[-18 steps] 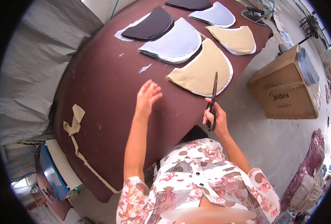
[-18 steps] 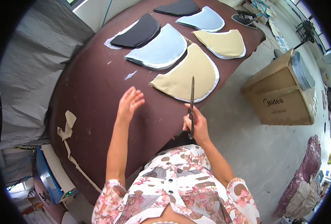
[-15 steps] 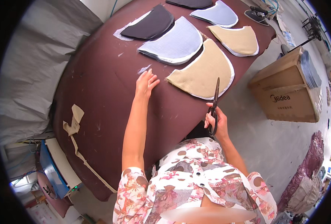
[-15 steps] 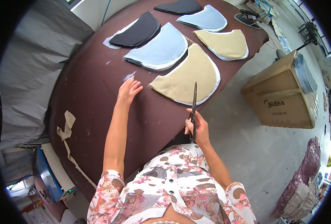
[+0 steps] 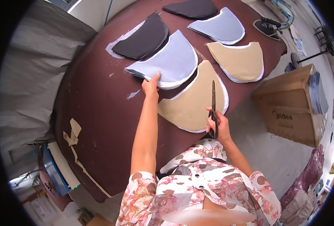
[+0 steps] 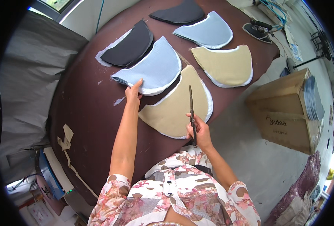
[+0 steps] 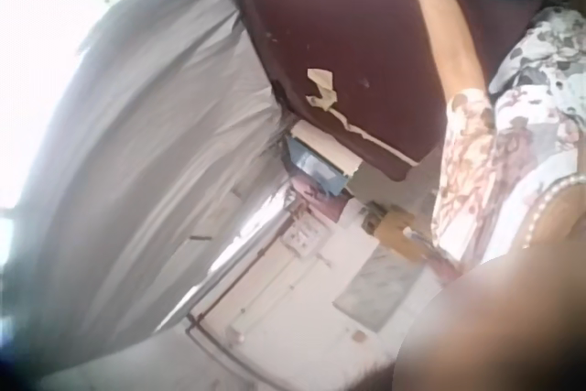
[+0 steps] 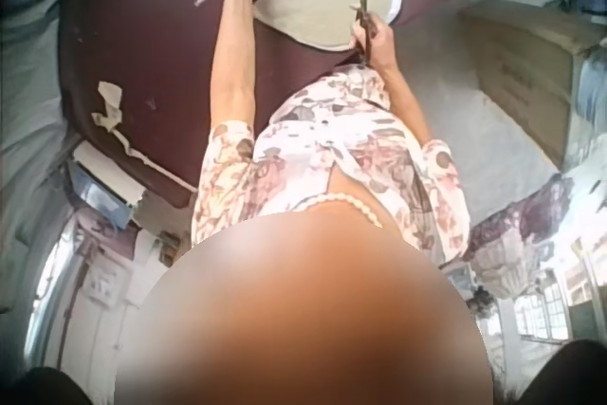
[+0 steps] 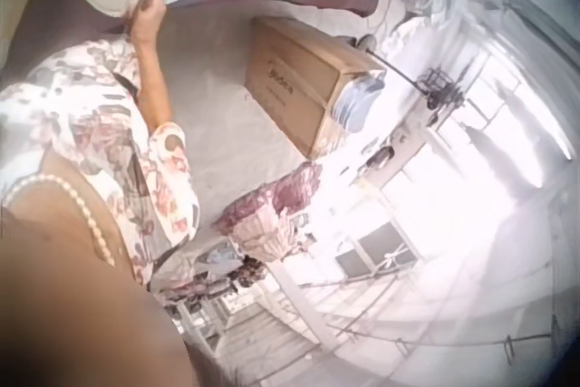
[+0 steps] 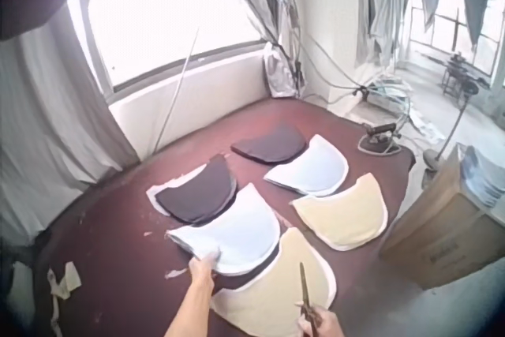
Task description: The person uses shears to trim the edges of several light-colored fabric pieces on a brown worktable. They handle each piece individually, cutting along the perimeter and then placing the trimmed pieces aside. The person also moves a stack of similar pieces from a cardboard box onto the table.
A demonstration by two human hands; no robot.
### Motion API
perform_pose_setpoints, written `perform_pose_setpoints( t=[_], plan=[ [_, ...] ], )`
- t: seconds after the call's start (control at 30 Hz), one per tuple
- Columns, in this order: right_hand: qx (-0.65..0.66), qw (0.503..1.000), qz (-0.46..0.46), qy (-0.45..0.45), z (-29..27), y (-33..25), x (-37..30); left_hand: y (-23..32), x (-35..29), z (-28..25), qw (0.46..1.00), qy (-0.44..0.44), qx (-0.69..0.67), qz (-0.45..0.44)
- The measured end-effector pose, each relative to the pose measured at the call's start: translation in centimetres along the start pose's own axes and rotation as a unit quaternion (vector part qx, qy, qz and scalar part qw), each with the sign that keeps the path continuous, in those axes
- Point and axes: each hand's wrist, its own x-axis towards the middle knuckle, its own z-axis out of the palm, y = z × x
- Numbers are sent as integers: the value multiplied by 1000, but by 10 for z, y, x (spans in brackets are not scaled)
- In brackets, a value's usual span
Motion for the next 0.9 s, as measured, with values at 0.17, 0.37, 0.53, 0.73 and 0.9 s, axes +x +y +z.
perform_pose_setpoints(
  t=[0.17, 0.37, 0.53, 0.73, 0.9],
  plan=[
    [-42, 997, 28, -50, -9, -18, 27, -26, 4, 19, 975, 34, -149, 161],
    [-90, 986, 47, -133, 10, -23, 44, 14, -8, -88, 977, -72, -141, 141],
    [-200, 930, 58, -302, 61, -26, 34, -2, -25, -260, 994, -81, -75, -19],
    [-293, 778, 155, -533, 118, -2, 13, -66, -98, -384, 991, -38, -115, -59],
    [-308, 675, 178, -646, 153, 24, -3, -132, -170, -423, 982, -19, -174, -71]
  ],
)
